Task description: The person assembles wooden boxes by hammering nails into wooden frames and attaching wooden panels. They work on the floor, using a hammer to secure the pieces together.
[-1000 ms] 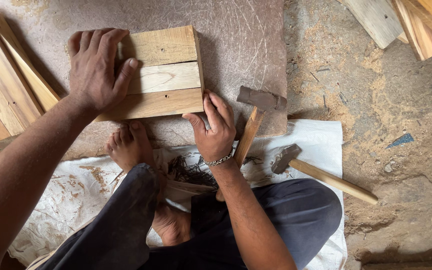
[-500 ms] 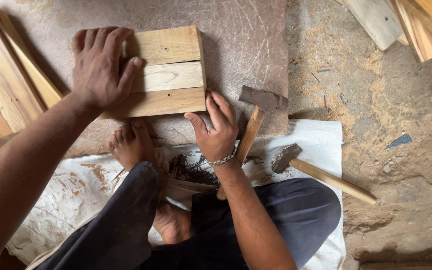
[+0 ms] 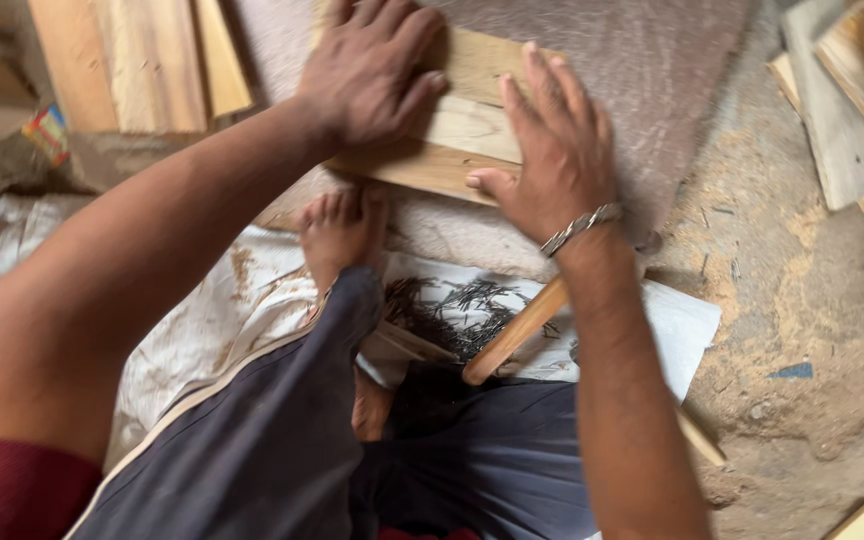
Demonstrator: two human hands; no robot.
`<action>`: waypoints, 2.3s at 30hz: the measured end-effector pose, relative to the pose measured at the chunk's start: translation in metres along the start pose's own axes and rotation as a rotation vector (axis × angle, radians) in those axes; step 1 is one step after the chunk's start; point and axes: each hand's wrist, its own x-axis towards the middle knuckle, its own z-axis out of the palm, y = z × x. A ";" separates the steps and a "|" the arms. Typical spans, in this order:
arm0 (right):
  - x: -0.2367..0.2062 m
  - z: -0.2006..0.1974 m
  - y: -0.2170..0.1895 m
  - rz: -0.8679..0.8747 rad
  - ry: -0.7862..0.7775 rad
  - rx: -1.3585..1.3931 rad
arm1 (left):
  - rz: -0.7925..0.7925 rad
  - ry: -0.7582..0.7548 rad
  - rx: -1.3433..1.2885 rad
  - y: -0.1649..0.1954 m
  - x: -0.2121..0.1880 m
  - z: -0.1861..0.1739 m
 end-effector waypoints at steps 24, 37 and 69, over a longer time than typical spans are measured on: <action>0.033 -0.033 -0.065 0.130 -0.476 -0.495 | -0.259 0.198 -0.477 -0.094 -0.017 0.006; 0.026 -0.029 -0.066 -0.052 -0.469 -0.664 | -0.381 0.070 -0.604 -0.087 -0.027 0.004; 0.025 -0.031 -0.064 0.007 -0.465 -0.548 | -0.067 0.164 -0.465 0.002 -0.066 0.006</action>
